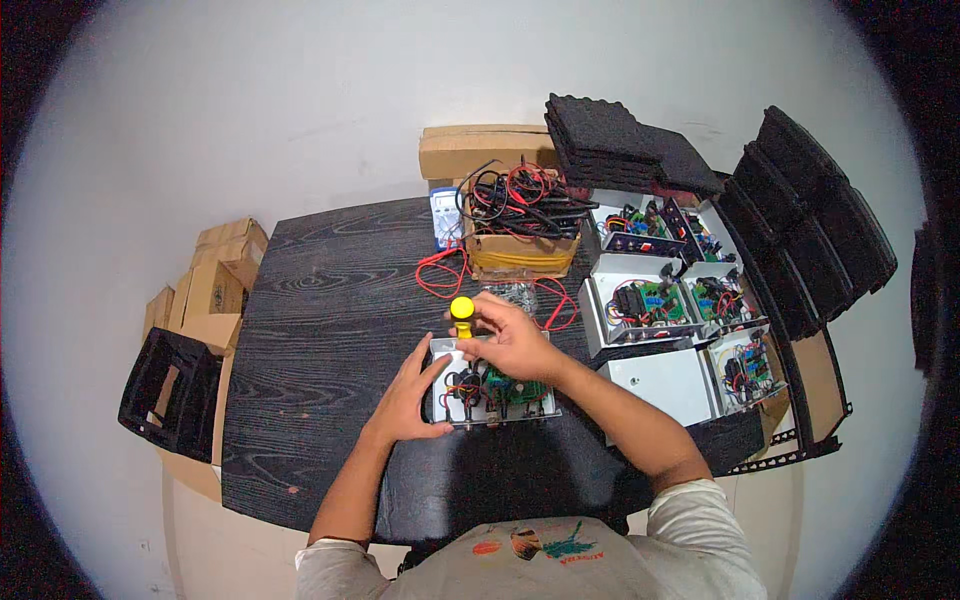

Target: The person assembles a printed circuit board into a plastic electronic housing with a screwdriver.

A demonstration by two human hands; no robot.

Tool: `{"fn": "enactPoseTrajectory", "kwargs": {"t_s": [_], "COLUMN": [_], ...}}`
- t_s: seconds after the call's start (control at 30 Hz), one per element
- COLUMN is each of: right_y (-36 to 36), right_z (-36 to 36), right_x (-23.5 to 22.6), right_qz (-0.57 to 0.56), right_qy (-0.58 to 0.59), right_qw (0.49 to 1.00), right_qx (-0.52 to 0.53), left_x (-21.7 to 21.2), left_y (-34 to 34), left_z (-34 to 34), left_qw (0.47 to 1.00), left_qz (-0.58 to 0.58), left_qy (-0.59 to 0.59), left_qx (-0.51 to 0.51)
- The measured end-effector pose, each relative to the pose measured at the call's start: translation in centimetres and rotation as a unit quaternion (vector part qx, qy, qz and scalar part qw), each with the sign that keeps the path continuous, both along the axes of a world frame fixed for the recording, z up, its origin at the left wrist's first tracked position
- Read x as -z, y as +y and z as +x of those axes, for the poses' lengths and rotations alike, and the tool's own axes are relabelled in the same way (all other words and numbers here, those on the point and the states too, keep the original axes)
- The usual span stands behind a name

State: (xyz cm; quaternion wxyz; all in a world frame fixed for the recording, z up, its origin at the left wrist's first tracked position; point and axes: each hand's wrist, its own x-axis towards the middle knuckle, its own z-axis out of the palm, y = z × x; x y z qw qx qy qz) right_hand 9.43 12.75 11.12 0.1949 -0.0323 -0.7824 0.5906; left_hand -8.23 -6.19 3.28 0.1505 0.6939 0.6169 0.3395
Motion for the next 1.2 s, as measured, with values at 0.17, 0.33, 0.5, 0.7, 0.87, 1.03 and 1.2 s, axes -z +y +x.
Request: {"fn": "enactPoseTrajectory", "kwargs": {"t_s": [0.17,0.33,0.5,0.7,0.87,1.03,1.2], "right_y": [-0.7,-0.9,-0.7,-0.9,-2.8,-4.4,-4.6], "right_z": [-0.2,0.0,0.1,0.6,3.2,4.5,4.7], "right_x": [0.8,0.5,1.0,0.8,-1.3,0.3,2.7], "right_qz": [-0.214,-0.044,-0.209,0.02,-0.122,0.01,0.029], "right_qy": [0.046,0.003,0.071,0.037,0.105,0.085,0.063], "right_qw": [0.975,0.999,0.975,0.997,0.983,0.993,0.993], "right_qx": [-0.03,0.014,-0.005,0.063,0.094,0.087,0.092], "left_x": [0.1,0.1,0.1,0.1,0.0,0.2,0.5], "left_y": [0.0,0.0,0.2,0.0,0.0,0.0,0.2], "left_z": [-0.1,-0.1,0.0,0.0,0.0,-0.1,-0.1], "left_qw": [1.0,1.0,1.0,1.0,1.0,1.0,1.0], "left_qz": [0.0,0.009,-0.004,0.007,0.0,0.006,0.007], "left_qy": [0.004,0.01,-0.001,-0.003,0.005,-0.001,0.004], "left_qx": [0.004,0.003,-0.001,0.005,0.001,0.004,0.0]}}
